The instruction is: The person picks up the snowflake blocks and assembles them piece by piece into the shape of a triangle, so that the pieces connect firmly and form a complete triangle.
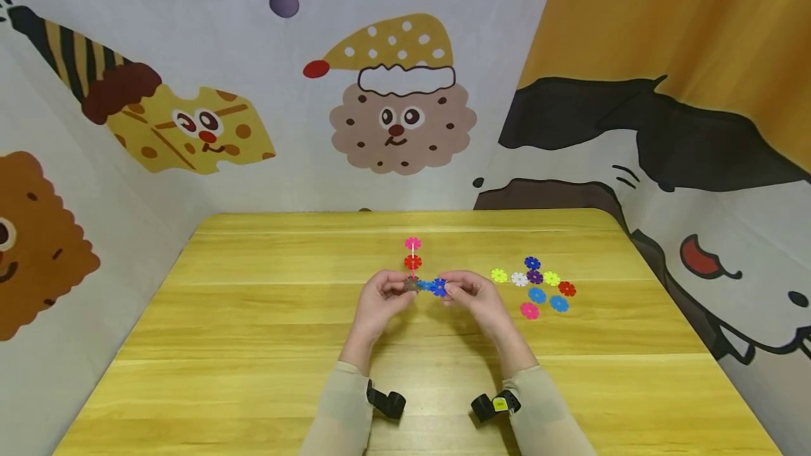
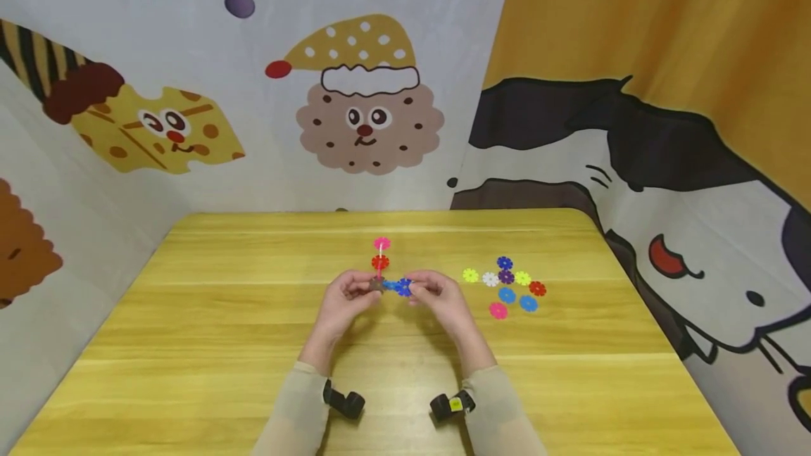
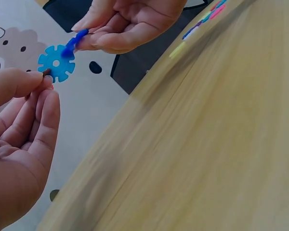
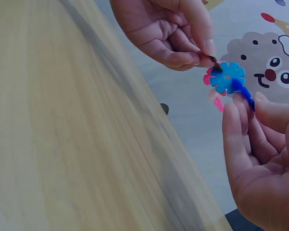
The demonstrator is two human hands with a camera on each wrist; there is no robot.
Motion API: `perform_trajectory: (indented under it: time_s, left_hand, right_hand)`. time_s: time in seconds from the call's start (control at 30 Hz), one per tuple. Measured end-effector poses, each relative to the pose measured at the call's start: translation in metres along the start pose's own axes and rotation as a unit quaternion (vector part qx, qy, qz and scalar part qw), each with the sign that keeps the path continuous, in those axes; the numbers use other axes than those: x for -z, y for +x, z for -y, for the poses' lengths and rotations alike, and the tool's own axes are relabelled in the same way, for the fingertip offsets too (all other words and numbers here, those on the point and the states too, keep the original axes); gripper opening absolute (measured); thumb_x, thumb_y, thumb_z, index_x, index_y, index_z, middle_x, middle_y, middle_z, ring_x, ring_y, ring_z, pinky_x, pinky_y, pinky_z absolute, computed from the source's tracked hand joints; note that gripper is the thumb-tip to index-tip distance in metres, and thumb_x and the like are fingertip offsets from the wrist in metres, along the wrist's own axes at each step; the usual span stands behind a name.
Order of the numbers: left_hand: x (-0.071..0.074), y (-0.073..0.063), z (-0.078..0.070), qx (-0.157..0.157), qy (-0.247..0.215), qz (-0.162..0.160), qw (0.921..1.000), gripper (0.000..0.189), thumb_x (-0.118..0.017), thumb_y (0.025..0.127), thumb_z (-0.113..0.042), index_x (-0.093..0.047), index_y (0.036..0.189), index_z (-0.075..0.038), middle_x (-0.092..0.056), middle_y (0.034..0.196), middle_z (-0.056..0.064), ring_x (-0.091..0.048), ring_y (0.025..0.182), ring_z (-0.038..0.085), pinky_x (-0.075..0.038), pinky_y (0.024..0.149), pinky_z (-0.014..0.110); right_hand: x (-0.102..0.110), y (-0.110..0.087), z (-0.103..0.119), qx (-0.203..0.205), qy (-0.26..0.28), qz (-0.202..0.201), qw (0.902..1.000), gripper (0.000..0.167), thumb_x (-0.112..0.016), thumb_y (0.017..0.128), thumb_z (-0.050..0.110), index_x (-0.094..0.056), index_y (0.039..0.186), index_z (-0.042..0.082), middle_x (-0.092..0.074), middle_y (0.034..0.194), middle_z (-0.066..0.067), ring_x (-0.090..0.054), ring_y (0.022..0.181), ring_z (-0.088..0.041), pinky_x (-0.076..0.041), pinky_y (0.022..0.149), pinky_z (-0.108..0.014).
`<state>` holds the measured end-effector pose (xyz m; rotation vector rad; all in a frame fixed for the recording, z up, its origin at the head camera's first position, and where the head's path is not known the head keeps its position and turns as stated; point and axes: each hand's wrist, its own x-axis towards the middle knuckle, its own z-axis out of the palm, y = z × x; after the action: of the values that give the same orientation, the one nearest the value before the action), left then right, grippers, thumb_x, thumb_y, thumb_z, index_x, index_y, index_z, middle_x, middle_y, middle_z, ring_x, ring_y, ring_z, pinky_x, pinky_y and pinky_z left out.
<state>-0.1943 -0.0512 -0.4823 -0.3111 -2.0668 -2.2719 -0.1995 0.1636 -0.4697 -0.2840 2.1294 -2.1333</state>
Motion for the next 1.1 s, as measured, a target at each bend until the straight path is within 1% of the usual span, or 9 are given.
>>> perform_trajectory:
  time_s: [0.17,0.37,0.43,0.5,0.6,0.73,0.87,0.93,1.1]
  left_hand:
    - [0.002,0.000,-0.002,0.013,-0.004,-0.004,0.9999,0.034,-0.073,0.082,0.009,-0.062,0.114,0.011,-0.068,0.098,0.021,-0.062,0.084,0.013,-0.053,0.078,0.023]
    - [0.002,0.000,0.003,0.042,-0.019,-0.019,0.9988,0.043,-0.075,0.082,0.006,-0.059,0.122,0.009,-0.069,0.100,0.019,-0.064,0.086,0.014,-0.053,0.081,0.024]
    - [0.001,-0.001,0.006,0.053,-0.021,-0.015,0.9983,0.043,-0.077,0.082,0.003,-0.060,0.122,0.008,-0.070,0.101,0.016,-0.064,0.088,0.015,-0.054,0.081,0.025]
    - [-0.001,-0.001,0.008,0.061,-0.023,-0.002,0.9978,0.042,-0.078,0.082,0.000,-0.061,0.120,0.007,-0.070,0.102,0.014,-0.065,0.090,0.017,-0.054,0.082,0.027]
    - [-0.005,-0.001,0.011,0.065,-0.035,0.015,0.9972,0.040,-0.078,0.083,-0.001,-0.064,0.120,0.003,-0.070,0.102,0.012,-0.065,0.092,0.019,-0.054,0.084,0.029]
    - [-0.012,0.002,0.014,0.065,-0.075,0.026,0.9948,0.039,-0.075,0.082,0.004,-0.065,0.120,0.002,-0.070,0.103,0.008,-0.065,0.093,0.020,-0.054,0.085,0.031]
    - [-0.017,0.002,0.016,0.069,-0.126,0.032,0.9891,0.044,-0.074,0.081,0.007,-0.063,0.124,0.004,-0.069,0.100,0.005,-0.064,0.093,0.018,-0.053,0.083,0.029]
    - [-0.020,0.002,0.016,0.066,-0.155,0.039,0.9850,0.046,-0.072,0.081,0.009,-0.061,0.126,0.005,-0.068,0.099,0.004,-0.063,0.093,0.018,-0.053,0.082,0.028]
    - [-0.025,0.002,0.017,0.052,-0.228,0.063,0.9702,0.042,-0.065,0.086,0.013,-0.058,0.127,0.008,-0.067,0.099,0.002,-0.060,0.094,0.016,-0.051,0.082,0.025]
  right_hand:
    - [0.000,0.002,-0.002,-0.002,0.009,-0.002,1.0000,0.031,-0.064,0.093,-0.001,-0.058,0.122,-0.013,-0.069,0.094,-0.010,-0.065,0.079,-0.016,-0.057,0.077,-0.029]
    - [-0.003,0.005,0.000,-0.016,0.021,-0.016,0.9995,0.032,-0.064,0.093,-0.002,-0.058,0.122,-0.013,-0.069,0.092,-0.005,-0.064,0.081,-0.018,-0.056,0.076,-0.027]
    - [-0.003,0.006,0.001,-0.015,0.021,-0.018,0.9995,0.032,-0.064,0.092,-0.002,-0.057,0.122,-0.013,-0.068,0.091,-0.004,-0.064,0.082,-0.020,-0.056,0.076,-0.028]
    - [-0.005,0.007,0.002,-0.014,0.020,-0.017,0.9996,0.032,-0.064,0.093,-0.002,-0.057,0.122,-0.013,-0.068,0.091,-0.004,-0.064,0.080,-0.019,-0.056,0.076,-0.028]
    - [-0.007,0.007,0.003,-0.012,0.018,-0.009,0.9997,0.033,-0.064,0.093,-0.002,-0.056,0.123,-0.013,-0.068,0.090,-0.004,-0.063,0.077,-0.016,-0.056,0.075,-0.028]
    - [-0.010,0.008,0.006,-0.016,0.029,-0.006,0.9994,0.032,-0.063,0.094,-0.003,-0.055,0.123,-0.013,-0.068,0.088,-0.004,-0.062,0.076,-0.016,-0.056,0.073,-0.027]
    - [-0.011,0.007,0.007,-0.022,0.038,-0.003,0.9990,0.032,-0.062,0.094,-0.004,-0.053,0.122,-0.016,-0.067,0.086,-0.003,-0.061,0.075,-0.018,-0.055,0.069,-0.025]
    - [-0.012,0.007,0.008,-0.023,0.041,0.001,0.9989,0.032,-0.062,0.094,-0.005,-0.051,0.122,-0.017,-0.067,0.085,-0.002,-0.061,0.074,-0.017,-0.055,0.069,-0.024]
    - [-0.013,0.007,0.011,-0.023,0.043,0.006,0.9988,0.032,-0.061,0.093,-0.006,-0.050,0.120,-0.018,-0.066,0.083,-0.001,-0.060,0.073,-0.015,-0.054,0.068,-0.024]
